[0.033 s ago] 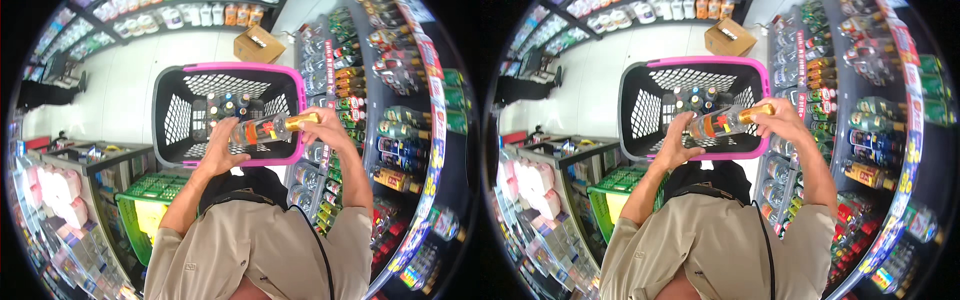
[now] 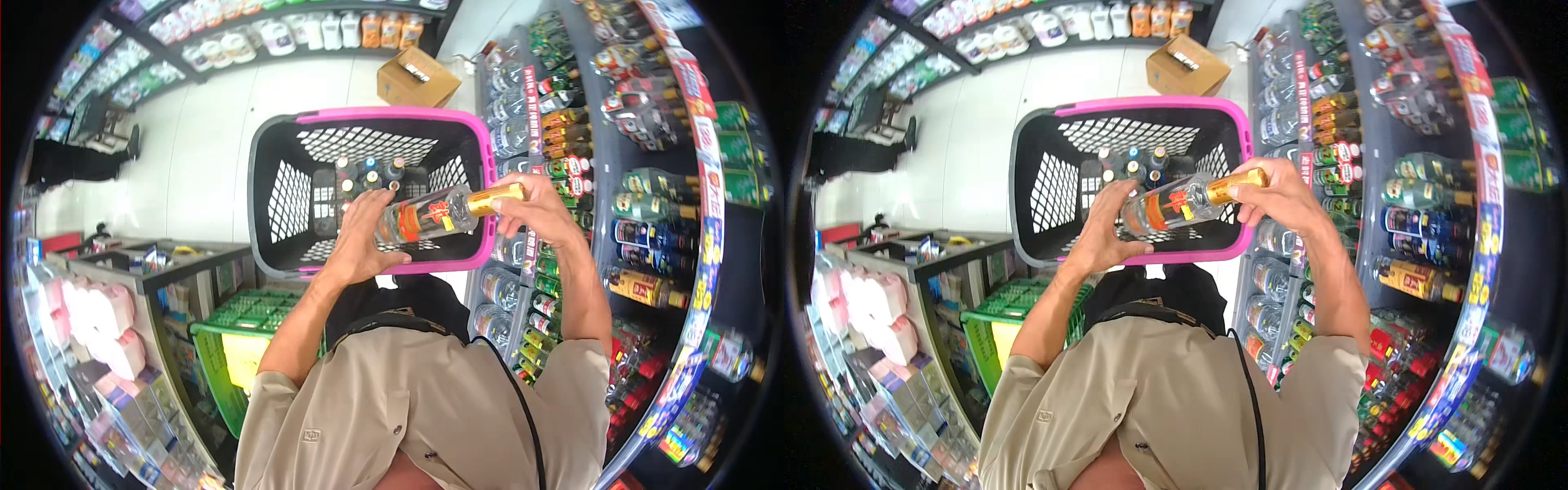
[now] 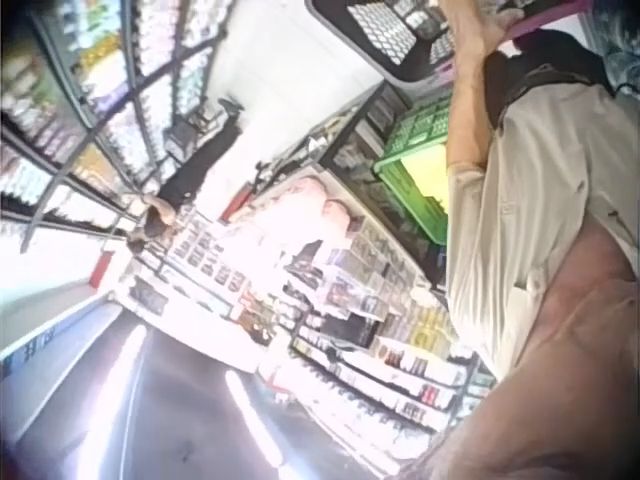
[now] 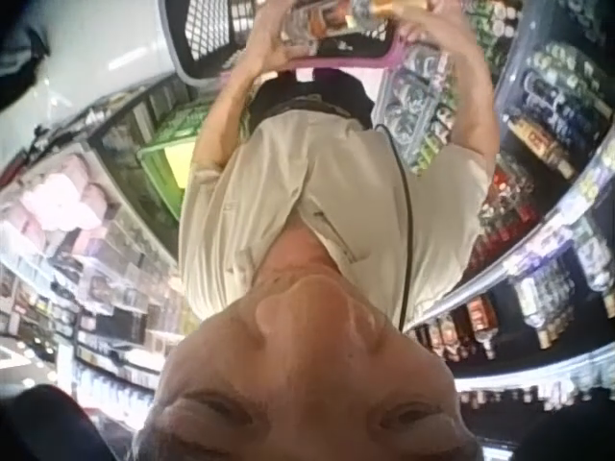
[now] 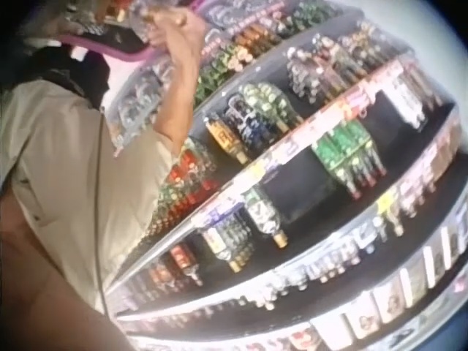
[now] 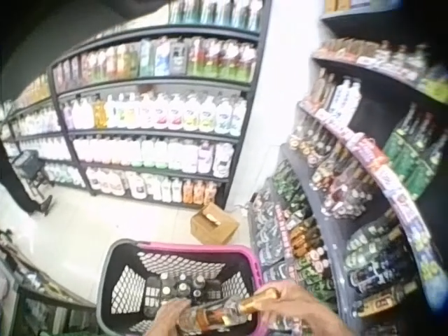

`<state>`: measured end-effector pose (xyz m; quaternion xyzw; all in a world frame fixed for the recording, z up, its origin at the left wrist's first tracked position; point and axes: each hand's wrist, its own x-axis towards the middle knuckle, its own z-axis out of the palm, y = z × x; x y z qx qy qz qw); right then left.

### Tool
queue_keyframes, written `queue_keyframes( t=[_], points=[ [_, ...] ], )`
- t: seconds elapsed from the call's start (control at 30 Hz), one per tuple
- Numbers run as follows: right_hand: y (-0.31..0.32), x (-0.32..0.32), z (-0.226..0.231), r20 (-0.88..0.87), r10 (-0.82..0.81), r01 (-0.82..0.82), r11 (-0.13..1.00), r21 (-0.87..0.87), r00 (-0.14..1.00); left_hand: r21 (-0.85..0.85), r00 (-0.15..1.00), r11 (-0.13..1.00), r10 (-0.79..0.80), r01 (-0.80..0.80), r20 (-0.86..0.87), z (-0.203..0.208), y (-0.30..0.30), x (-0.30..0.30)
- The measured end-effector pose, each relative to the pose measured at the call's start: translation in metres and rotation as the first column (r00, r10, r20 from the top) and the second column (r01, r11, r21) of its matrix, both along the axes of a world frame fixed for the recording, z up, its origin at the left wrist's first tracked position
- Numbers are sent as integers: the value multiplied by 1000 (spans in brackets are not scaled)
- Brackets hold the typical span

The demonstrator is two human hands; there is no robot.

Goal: Picking various glass bottles of beverages and condiments from supermarket shelves and placing them into a shopping basket.

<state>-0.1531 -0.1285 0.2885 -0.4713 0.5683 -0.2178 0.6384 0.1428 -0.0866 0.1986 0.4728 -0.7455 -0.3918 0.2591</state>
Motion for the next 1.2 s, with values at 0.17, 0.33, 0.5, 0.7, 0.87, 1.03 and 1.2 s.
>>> queue_keyframes(
  t=[0.17, 0.33, 0.5, 0.7, 0.87, 1.03, 1.2],
  points=[
    [25, -3, 67, 27, -2, 6, 993, -119, 1000, 344, 959, 896, -276, 280, -61, 54, -23, -15],
    [36, 8, 88, -18, -50, 45, 973, -225, 999, 287, 941, 915, -207, 283, -268, 47, -4, -18],
    [72, 10, 86, 0, -242, 225, 900, -374, 970, 241, 913, 919, -218, 311, -345, 56, 10, -31],
    [120, 32, 50, -72, -302, 223, 825, -520, 951, 182, 894, 922, -258, 341, -366, 30, 21, -34],
    [174, 52, 43, 165, -480, 483, 675, -558, 862, 275, 791, 827, -290, 490, -539, 34, 39, -62],
    [209, 63, 46, -87, -646, 469, 633, -616, 758, 188, 724, 775, -434, 603, -536, 43, 58, -89],
    [238, 53, 57, -144, -715, 490, 598, -635, 685, 124, 652, 746, -472, 654, -594, 41, 76, -115]
  ],
)
